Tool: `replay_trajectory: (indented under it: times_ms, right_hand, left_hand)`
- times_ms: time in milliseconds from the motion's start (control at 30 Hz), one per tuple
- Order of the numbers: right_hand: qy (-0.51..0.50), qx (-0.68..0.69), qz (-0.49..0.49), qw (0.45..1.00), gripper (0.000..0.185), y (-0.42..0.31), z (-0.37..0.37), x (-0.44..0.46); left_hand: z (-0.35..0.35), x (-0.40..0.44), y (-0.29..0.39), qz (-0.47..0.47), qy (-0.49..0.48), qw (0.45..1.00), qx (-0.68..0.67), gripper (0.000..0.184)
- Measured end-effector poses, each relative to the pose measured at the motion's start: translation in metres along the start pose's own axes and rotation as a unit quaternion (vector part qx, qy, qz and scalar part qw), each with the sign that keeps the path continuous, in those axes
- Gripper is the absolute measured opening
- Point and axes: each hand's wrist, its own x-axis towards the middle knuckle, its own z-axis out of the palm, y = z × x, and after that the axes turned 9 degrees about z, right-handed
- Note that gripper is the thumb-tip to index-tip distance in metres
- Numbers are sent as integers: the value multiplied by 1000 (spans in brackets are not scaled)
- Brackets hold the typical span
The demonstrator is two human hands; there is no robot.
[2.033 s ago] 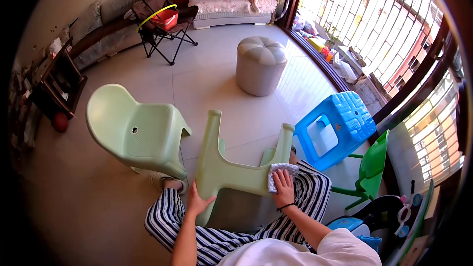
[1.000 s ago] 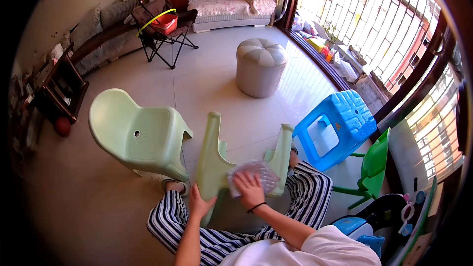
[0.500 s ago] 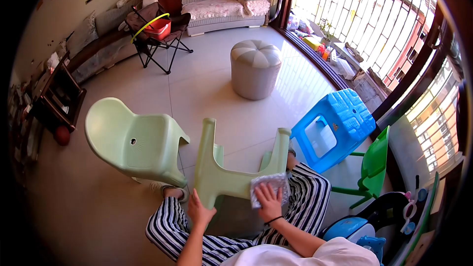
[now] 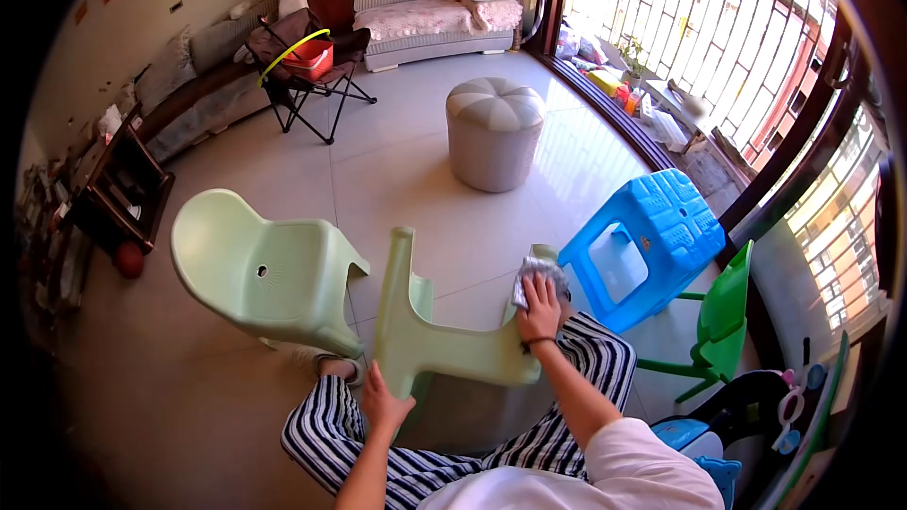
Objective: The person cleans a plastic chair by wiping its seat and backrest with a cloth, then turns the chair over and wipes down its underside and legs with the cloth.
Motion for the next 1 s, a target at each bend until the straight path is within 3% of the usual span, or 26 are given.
replay_trajectory:
  times_ms: [67,200,233,300,533,667,800,1000]
  right_hand:
    - [9,41,-21,999,52,-5,-23,-48]
    - [-90,35,3,995,63,-24,-56,-151]
    - [-143,27,25,989,66,-34,-67,-162]
    - [-136,29,39,990,66,-36,-62,-162]
    - [28,-9,16,999,53,4,10,14]
    - [40,5,45,998,51,14,27,50]
    - [10,4,17,1000,53,6,1,-13]
    - [-112,82,65,988,62,-25,-62,-166]
  left_hand:
    - [-2,0,1,0,-1,1000,-2,111]
    - [-1,0,0,9,7,1000,-4,110]
    - [-1,0,0,10,6,1000,-5,110]
    - [-3,1,1,4,1,1000,-2,111]
    - [-4,0,-1,-12,-18,1000,-3,112]
    - [-1,1,-4,1,-8,1000,-1,112]
    - [-2,0,-1,5,-3,1000,-3,112]
    - [-4,0,1,-1,-2,1000,-14,112]
